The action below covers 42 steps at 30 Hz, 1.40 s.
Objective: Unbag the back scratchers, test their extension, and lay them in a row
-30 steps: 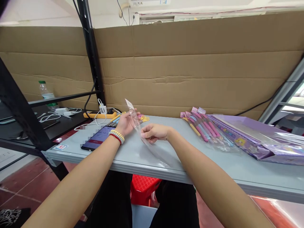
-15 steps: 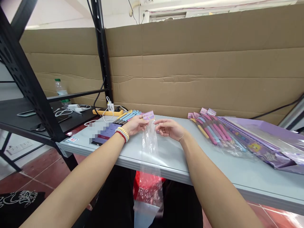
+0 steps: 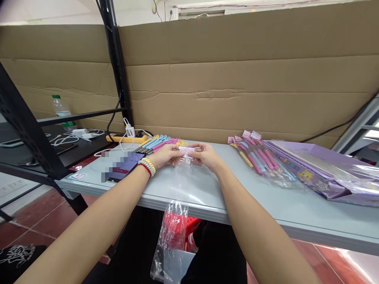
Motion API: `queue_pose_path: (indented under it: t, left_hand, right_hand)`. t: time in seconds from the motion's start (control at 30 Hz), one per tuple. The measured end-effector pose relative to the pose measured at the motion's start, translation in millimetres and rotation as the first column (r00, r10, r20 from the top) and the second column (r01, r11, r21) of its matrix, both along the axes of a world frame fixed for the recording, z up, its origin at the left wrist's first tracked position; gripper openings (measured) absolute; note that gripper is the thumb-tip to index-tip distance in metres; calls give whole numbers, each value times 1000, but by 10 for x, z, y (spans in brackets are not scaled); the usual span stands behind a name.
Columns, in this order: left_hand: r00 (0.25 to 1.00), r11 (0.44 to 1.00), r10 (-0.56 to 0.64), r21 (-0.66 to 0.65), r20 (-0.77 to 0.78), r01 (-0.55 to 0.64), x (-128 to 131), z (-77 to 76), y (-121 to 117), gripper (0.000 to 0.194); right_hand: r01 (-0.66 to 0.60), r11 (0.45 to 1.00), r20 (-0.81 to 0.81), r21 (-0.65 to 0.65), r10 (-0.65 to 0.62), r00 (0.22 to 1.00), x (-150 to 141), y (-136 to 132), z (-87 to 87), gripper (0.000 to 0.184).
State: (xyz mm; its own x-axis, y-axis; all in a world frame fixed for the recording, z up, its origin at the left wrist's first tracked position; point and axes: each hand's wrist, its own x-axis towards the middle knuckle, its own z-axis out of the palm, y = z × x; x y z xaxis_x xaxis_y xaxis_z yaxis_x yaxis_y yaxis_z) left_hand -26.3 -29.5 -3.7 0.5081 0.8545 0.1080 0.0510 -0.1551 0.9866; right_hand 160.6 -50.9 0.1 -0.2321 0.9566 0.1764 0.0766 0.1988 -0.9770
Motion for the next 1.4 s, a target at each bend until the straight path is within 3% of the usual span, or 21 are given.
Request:
queue_pose_path:
  t: [0.13, 0.27, 0.37, 0.5, 0.63, 0.77, 0.87, 0.97, 1.13, 1.4]
  left_hand:
    - [997, 996, 41, 84, -72, -35, 11, -28, 21, 16]
    - [989, 991, 48, 130, -139, -29, 5, -28, 9, 10]
    - [981, 989, 36, 146, -191, -8, 1, -25, 4, 8]
    - [981, 988, -30, 142, -194, 58, 6, -58, 23, 23]
    - [1000, 986, -8, 165, -18, 11, 17, -103, 38, 51]
    - [999, 963, -45, 264, -10, 46, 24, -117, 44, 47]
    - [993, 938, -28, 340, -114, 66, 27, -104, 38, 37]
    - [983, 913, 23, 403, -185, 55, 26, -78, 13, 43]
    - [980, 925, 39, 378, -194, 38, 26, -64, -20, 53]
    - [996, 938, 68, 342, -52, -46, 26, -114, 35, 61]
  right_hand:
    - [-25, 1000, 72, 14, 24, 997, -42, -9, -15, 64]
    - [30, 999, 133, 43, -36, 991, -77, 14, -32, 47]
    - [91, 995, 107, 31, -94, 990, -77, 13, -8, 44]
    - [108, 994, 95, 23, -110, 989, -67, -10, 29, 42]
    - [198, 980, 115, 26, -200, 973, -60, -10, 26, 43]
    - [247, 967, 104, 57, -252, 962, -44, 23, -10, 41]
    - [246, 951, 85, 187, -265, 960, -18, 66, -45, 35]
    - [224, 939, 150, 261, -269, 951, 0, 91, -61, 21]
    - [178, 965, 238, 195, -222, 946, -26, 29, -28, 20]
    - [76, 982, 309, 172, -127, 943, -23, 1, -29, 28]
